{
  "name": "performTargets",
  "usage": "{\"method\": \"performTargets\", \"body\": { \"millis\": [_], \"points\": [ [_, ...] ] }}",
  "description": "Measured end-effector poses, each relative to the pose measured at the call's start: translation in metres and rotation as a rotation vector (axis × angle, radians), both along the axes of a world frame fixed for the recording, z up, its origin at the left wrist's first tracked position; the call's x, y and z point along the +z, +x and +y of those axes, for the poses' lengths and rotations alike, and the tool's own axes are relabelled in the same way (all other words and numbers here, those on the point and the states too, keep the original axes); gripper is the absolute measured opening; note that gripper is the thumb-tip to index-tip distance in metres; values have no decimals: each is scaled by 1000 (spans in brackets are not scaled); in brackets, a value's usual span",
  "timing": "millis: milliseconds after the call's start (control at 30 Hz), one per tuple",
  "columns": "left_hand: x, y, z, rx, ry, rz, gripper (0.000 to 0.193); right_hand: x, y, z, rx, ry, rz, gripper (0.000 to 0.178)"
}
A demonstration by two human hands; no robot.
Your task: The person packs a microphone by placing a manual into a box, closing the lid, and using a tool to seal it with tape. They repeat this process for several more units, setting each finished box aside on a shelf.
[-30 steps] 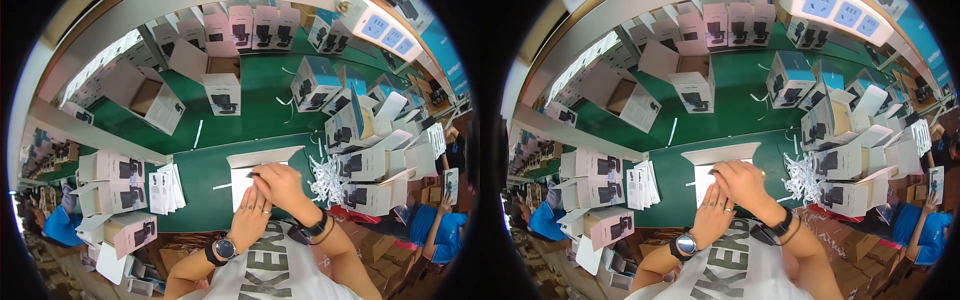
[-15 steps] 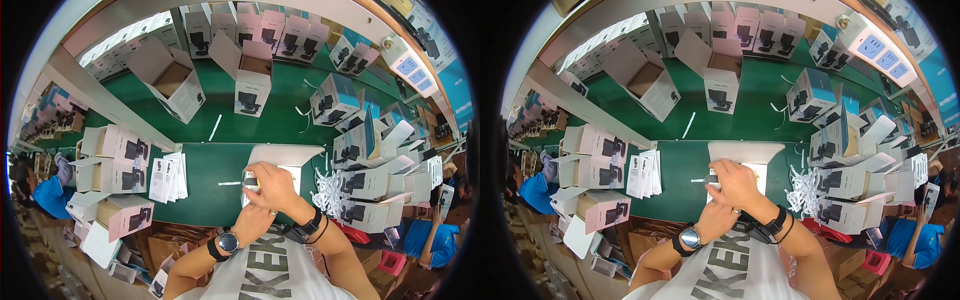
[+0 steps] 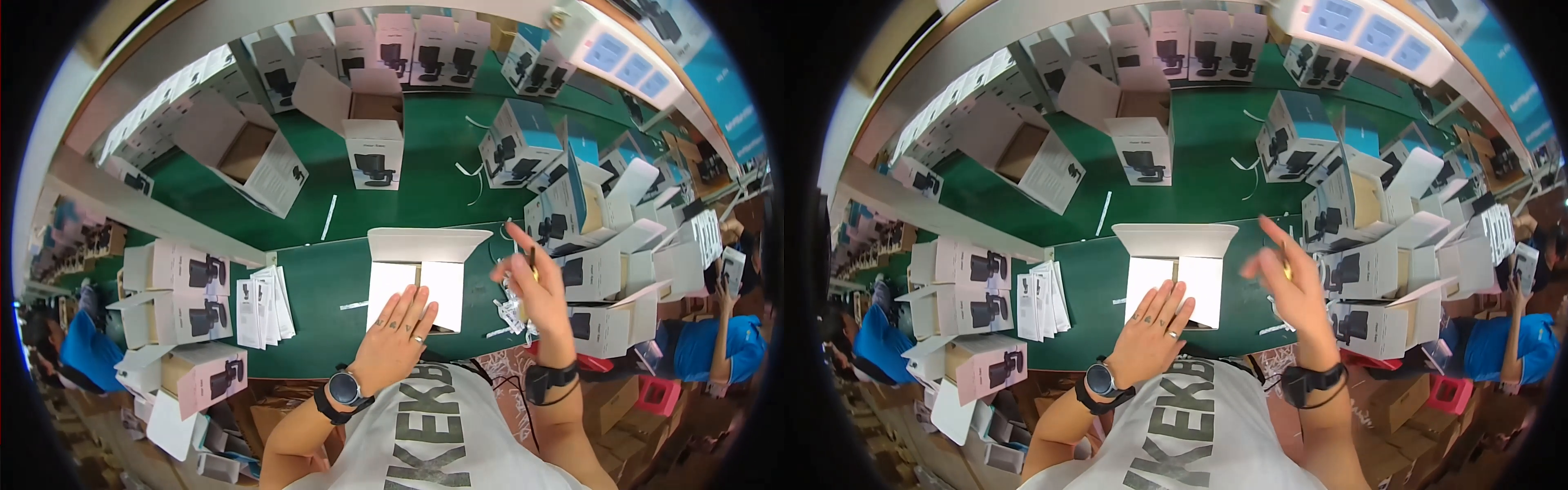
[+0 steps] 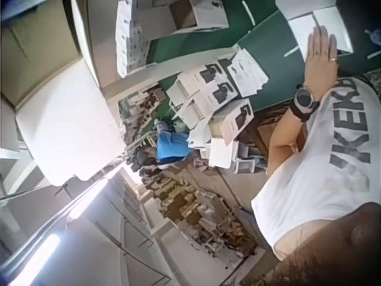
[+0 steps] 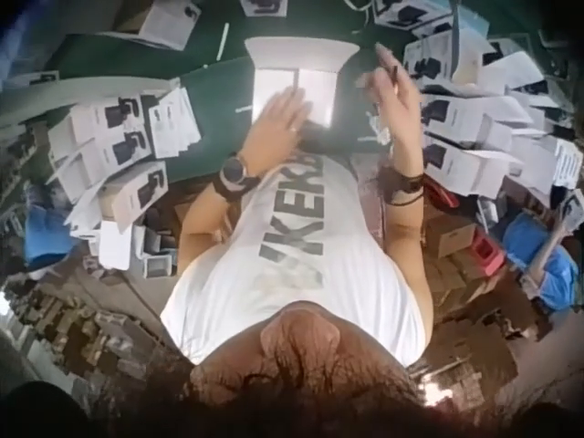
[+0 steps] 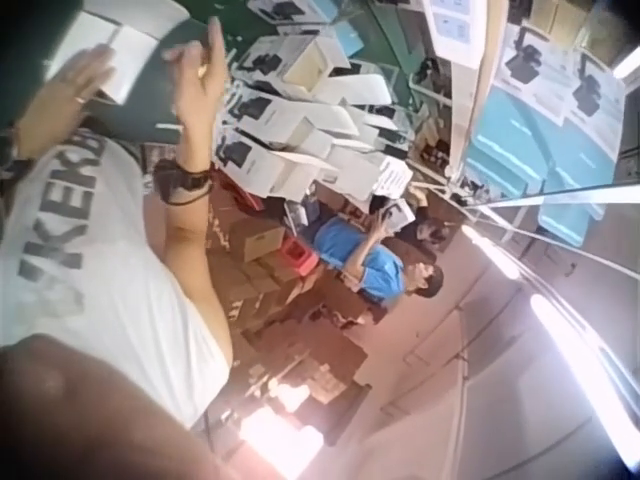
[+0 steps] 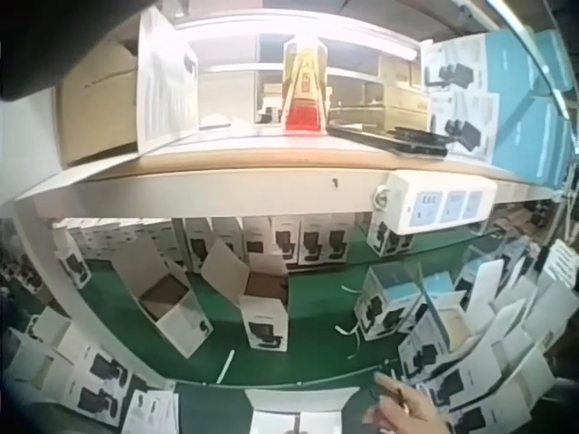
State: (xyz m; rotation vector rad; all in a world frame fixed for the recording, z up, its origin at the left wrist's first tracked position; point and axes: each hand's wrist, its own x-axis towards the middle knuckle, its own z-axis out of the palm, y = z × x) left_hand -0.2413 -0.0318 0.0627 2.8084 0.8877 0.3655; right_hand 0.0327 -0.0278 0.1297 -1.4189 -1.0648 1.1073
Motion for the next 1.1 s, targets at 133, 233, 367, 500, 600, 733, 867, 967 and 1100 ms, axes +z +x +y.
{"method": "performTargets", "body": {
  "millis": [133, 233, 367, 500, 600, 733, 867, 967, 1100],
  "points": [
    [16, -5, -1, 5, -145, -7, 76, -9, -30, 5, 52, -86, 443, 44],
    [12, -29, 19, -29, -492, -275, 75, -40, -28, -35, 206, -56, 97, 42],
    [-18, -44, 22, 114, -471, -707, 62, -53, -31, -58, 264, 44, -53, 47],
    [-34, -24, 10, 299, -754, -1353, 59, -63, -50, -50, 128, 410, -436, 53],
    [-28, -31, 16, 270, -517, -1051, 62, -77, -53, -56, 32, 432, -508, 52],
    [-33, -36, 15, 207, -328, -862, 64, -105, -46, -62, 56, 550, -611, 50],
    [-28, -39, 17, 152, -98, -710, 62, -108, -42, -64, 50, 606, -635, 54],
    [-35, -45, 21, 98, -23, -626, 62, -108, -37, -63, 69, 617, -643, 54],
    [-38, -50, 28, 10, -81, -559, 66, -112, -43, -65, 57, 610, -622, 54]
  ]
}}
